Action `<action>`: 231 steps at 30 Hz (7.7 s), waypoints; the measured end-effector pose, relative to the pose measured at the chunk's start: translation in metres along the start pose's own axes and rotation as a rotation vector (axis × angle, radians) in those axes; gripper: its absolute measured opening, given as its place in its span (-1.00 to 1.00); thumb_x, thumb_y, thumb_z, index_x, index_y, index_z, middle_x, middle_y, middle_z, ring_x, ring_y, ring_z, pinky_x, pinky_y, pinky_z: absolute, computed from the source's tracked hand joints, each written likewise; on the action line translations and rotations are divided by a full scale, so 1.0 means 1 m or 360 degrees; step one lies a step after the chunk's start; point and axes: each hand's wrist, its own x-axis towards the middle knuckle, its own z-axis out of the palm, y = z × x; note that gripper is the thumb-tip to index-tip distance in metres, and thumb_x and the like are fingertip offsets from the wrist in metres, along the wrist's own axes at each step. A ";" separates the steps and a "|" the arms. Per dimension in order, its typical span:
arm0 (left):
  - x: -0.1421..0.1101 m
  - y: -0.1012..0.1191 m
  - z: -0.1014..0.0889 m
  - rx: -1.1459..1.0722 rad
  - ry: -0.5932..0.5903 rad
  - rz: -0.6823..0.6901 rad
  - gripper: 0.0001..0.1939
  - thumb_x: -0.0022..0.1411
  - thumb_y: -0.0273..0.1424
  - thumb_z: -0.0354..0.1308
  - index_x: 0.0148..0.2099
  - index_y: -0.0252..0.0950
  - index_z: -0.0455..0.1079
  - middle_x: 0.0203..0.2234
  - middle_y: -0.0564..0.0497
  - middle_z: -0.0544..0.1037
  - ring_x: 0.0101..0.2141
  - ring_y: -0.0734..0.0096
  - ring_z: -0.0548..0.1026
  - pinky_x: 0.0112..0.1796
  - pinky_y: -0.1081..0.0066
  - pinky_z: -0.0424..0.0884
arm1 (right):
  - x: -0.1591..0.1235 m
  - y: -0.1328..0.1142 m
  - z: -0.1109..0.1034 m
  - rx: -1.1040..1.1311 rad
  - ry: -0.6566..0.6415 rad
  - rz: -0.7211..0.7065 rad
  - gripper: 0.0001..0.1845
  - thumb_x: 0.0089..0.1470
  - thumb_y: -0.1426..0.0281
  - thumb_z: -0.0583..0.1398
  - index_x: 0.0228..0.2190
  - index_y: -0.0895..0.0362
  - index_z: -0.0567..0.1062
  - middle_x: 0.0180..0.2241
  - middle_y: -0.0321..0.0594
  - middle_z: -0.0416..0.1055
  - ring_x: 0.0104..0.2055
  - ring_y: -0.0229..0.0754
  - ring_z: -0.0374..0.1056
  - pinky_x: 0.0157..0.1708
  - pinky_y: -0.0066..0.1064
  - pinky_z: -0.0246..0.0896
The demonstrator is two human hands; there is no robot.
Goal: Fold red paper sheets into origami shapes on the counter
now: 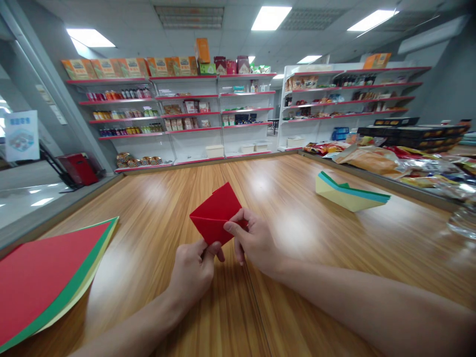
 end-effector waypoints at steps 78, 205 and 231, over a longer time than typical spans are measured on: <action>-0.002 -0.028 0.009 0.0196 -0.0142 0.0516 -0.82 -0.04 -0.64 0.02 -0.43 -0.26 0.33 -0.53 0.03 0.50 -0.48 0.36 0.49 -0.47 0.47 0.42 | -0.024 -0.006 0.015 -0.0554 -0.0227 -0.0815 -0.91 0.02 0.45 0.23 -0.42 0.13 0.38 -0.34 -0.23 0.24 -0.38 -0.28 0.25 -0.50 -0.48 0.26; 0.014 -0.013 0.006 -0.1350 -0.0310 -0.0851 -0.59 0.02 -0.08 0.24 -0.46 -0.37 0.32 -0.79 0.10 0.39 -0.88 0.66 0.17 -0.85 0.66 -0.02 | 0.004 0.013 -0.012 -0.0764 -0.0297 -0.0075 -0.42 0.16 0.06 0.00 -0.72 0.17 0.33 -0.81 -0.33 0.18 -0.74 -0.36 0.13 -0.72 -0.53 -0.03; 0.012 -0.005 0.006 -0.1249 -0.0245 -0.0701 -0.64 0.06 -0.23 0.25 -0.17 -0.34 0.31 -0.48 0.02 0.48 -0.54 0.40 0.46 -0.65 0.49 0.37 | 0.008 0.008 -0.020 -0.0898 0.0032 -0.0435 -0.45 0.22 0.09 -0.04 -0.68 0.14 0.24 -0.72 -0.32 0.17 -0.66 -0.34 0.09 -0.65 -0.46 -0.13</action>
